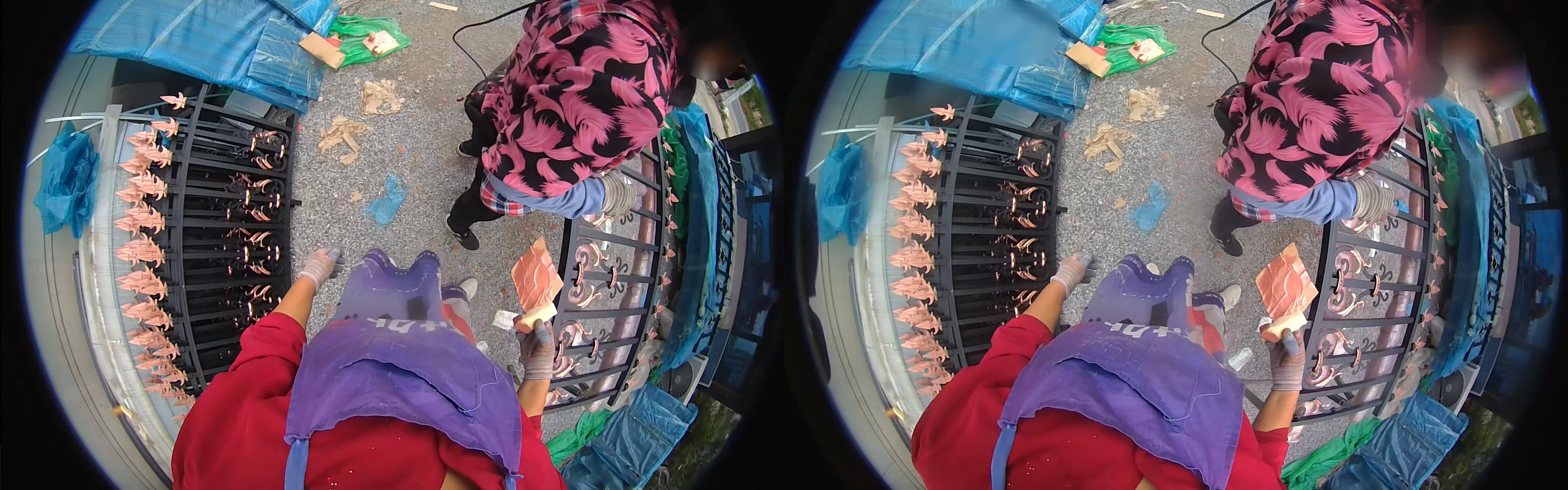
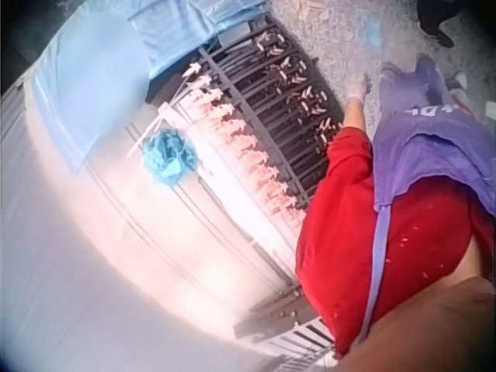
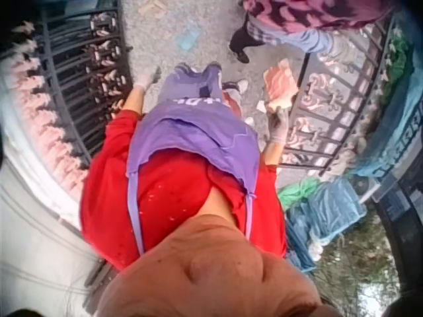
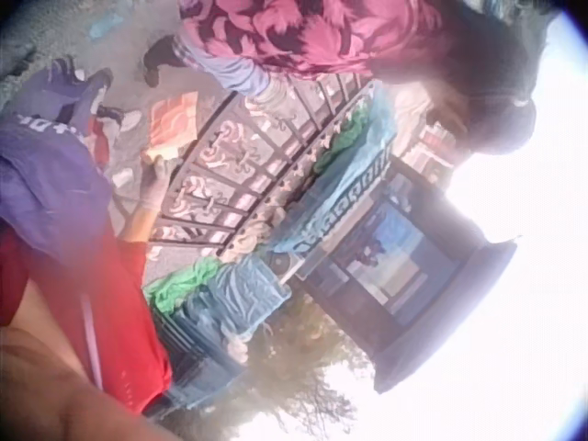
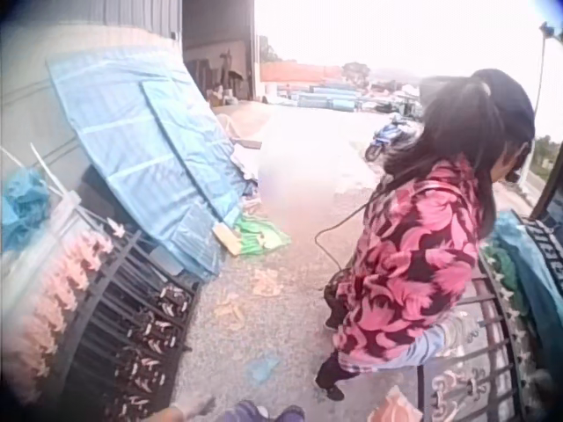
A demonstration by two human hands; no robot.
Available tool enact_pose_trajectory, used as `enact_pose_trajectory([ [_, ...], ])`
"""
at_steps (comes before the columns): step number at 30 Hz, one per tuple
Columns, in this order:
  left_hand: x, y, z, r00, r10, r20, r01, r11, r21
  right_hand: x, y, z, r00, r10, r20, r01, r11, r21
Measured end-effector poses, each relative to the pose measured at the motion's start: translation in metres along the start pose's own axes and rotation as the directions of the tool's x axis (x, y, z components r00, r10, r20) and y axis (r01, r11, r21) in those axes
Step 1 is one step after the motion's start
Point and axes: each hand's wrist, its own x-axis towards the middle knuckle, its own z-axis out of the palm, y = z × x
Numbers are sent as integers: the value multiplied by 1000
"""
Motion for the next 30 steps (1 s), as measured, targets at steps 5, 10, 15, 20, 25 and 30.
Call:
enact_pose_trajectory([
  [5,1,-58,-44,994,-105,-26,104,994,-30,3,24,32,997,66,46,-63,995,-76],
  [10,2,-99,-84,977,-204,-66,198,976,-95,12,46,16,996,77,-49,-83,987,-139],
  [15,22,-103,-104,965,-260,-20,254,956,-148,15,61,7,989,49,-140,-75,980,-185],
  [20,20,-47,-86,988,-153,-22,150,984,-100,3,69,11,976,-2,-217,-41,980,-193],
  [25,21,-16,-81,999,-29,43,31,999,-43,-10,69,26,990,-10,-140,-31,956,-292],
  [30,16,4,-69,998,-4,69,4,1000,3,-13,73,45,999,-20,-26,4,868,-496],
])
